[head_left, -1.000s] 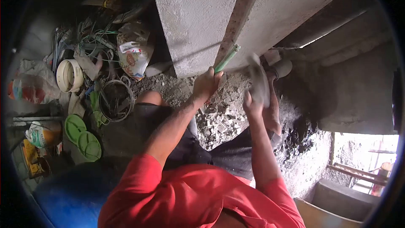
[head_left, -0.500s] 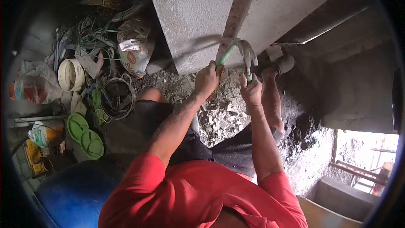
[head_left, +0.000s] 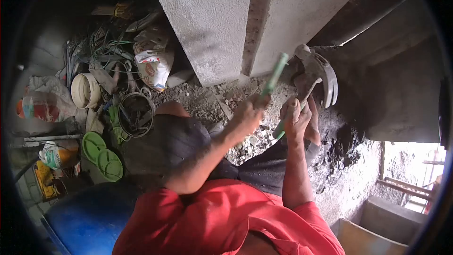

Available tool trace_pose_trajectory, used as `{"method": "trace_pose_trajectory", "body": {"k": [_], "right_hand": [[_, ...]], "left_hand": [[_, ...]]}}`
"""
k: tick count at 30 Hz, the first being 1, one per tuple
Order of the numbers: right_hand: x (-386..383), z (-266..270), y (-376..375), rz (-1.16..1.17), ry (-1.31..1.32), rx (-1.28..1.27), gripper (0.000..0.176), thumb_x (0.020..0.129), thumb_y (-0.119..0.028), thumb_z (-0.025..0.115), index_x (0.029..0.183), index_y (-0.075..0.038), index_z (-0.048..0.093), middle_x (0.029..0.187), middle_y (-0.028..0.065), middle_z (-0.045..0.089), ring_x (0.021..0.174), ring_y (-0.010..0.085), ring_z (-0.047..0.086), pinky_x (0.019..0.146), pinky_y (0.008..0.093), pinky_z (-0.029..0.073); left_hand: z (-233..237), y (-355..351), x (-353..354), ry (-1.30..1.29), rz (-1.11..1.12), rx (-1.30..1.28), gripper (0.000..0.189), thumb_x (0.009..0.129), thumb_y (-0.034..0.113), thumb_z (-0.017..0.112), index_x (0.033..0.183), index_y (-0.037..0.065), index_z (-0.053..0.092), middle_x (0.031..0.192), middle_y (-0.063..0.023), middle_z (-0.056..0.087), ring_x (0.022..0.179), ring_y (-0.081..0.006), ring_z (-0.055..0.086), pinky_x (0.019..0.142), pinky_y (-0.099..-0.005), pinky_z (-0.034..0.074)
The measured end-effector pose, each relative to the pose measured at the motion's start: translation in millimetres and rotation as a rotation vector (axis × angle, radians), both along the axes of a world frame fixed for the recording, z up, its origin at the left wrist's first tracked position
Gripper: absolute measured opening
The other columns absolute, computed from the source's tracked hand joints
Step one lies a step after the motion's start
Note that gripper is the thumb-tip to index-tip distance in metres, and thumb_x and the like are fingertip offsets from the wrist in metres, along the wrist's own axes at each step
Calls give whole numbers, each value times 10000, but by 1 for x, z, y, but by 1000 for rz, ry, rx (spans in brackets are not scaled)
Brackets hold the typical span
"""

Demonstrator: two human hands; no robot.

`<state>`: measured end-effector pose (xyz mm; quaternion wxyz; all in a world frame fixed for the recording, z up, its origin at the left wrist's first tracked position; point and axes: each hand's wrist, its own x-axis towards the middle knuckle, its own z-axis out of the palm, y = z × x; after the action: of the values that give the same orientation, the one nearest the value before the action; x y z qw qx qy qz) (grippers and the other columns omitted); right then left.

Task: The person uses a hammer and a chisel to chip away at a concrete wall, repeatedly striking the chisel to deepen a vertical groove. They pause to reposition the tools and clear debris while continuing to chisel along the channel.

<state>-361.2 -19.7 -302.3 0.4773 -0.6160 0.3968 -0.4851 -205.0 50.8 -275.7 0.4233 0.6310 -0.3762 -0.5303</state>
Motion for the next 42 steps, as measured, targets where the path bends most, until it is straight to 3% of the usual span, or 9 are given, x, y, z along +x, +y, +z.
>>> {"method": "trace_pose_trajectory", "body": {"k": [5, 7, 11, 25, 28, 30, 32, 38, 42], "right_hand": [[-25, -2, 6, -35, 33, 63, 510, 1020, -502, 484, 776, -55, 510, 573, 0, 479, 480, 89, 448, 444, 250, 356], [-34, 3, 11, -20, 37, 79, 496, 1017, -512, 490, 817, -58, 507, 574, -3, 478, 476, 82, 445, 442, 245, 349], [-48, -6, 16, 1, 2, 138, 500, 1013, -526, 492, 825, -63, 506, 577, -9, 478, 477, 77, 443, 439, 244, 344], [-19, -4, -1, -74, 86, -188, 508, 995, -526, 506, 902, -30, 568, 616, 28, 534, 511, 105, 493, 481, 241, 391], [26, -18, -22, -188, 272, -501, 381, 952, -345, 611, 984, 34, 640, 665, 177, 616, 627, 326, 631, 608, 414, 491], [37, -59, -50, -99, 494, -298, 394, 941, -357, 631, 1008, 31, 634, 687, 215, 619, 673, 379, 644, 632, 432, 501], [37, -84, -52, -21, 688, -106, 411, 930, -368, 651, 1032, 29, 627, 709, 253, 621, 719, 432, 658, 657, 450, 510], [0, -81, 2, 45, 502, 212, 581, 965, -515, 566, 853, 53, 620, 618, 179, 577, 531, 199, 526, 546, 420, 456], [-12, -86, -3, -72, 260, 268, 394, 993, -424, 572, 802, -81, 543, 593, -52, 457, 500, 57, 425, 450, 251, 337]], "left_hand": [[-53, -29, 52, -366, 107, 111, 438, 1036, 474, 438, 1003, 67, 595, 610, -45, 535, 476, -153, 526, 399, -326, 442], [-93, -37, 67, -749, 180, -161, 345, 1023, 399, 488, 969, 74, 588, 661, -140, 612, 560, -304, 635, 465, -416, 492], [-93, -44, 79, -1084, 84, -453, 300, 1006, 344, 520, 888, 69, 539, 677, -173, 633, 633, -386, 653, 536, -486, 511], [-124, -69, 65, -920, 195, -482, 334, 1005, 366, 517, 906, 47, 534, 683, -253, 631, 678, -475, 641, 575, -539, 501], [-89, -63, 51, -727, 264, -229, 360, 1012, 374, 498, 922, 30, 557, 746, -269, 651, 684, -489, 640, 592, -558, 496], [-82, -59, 46, -591, 264, -101, 384, 1012, 391, 493, 952, 20, 573, 782, -270, 664, 704, -491, 646, 614, -558, 499], [-158, -53, 60, -601, 272, -175, 394, 1014, 398, 492, 973, 17, 583, 752, -248, 667, 694, -470, 656, 609, -543, 504], [-159, 1, 36, -752, 174, -102, 359, 1008, 374, 531, 978, 19, 576, 709, -191, 667, 662, -412, 671, 570, -522, 503], [-119, -29, 43, -834, 210, -260, 273, 994, 305, 577, 980, 33, 576, 695, -173, 651, 640, -390, 662, 552, -472, 503]]}}
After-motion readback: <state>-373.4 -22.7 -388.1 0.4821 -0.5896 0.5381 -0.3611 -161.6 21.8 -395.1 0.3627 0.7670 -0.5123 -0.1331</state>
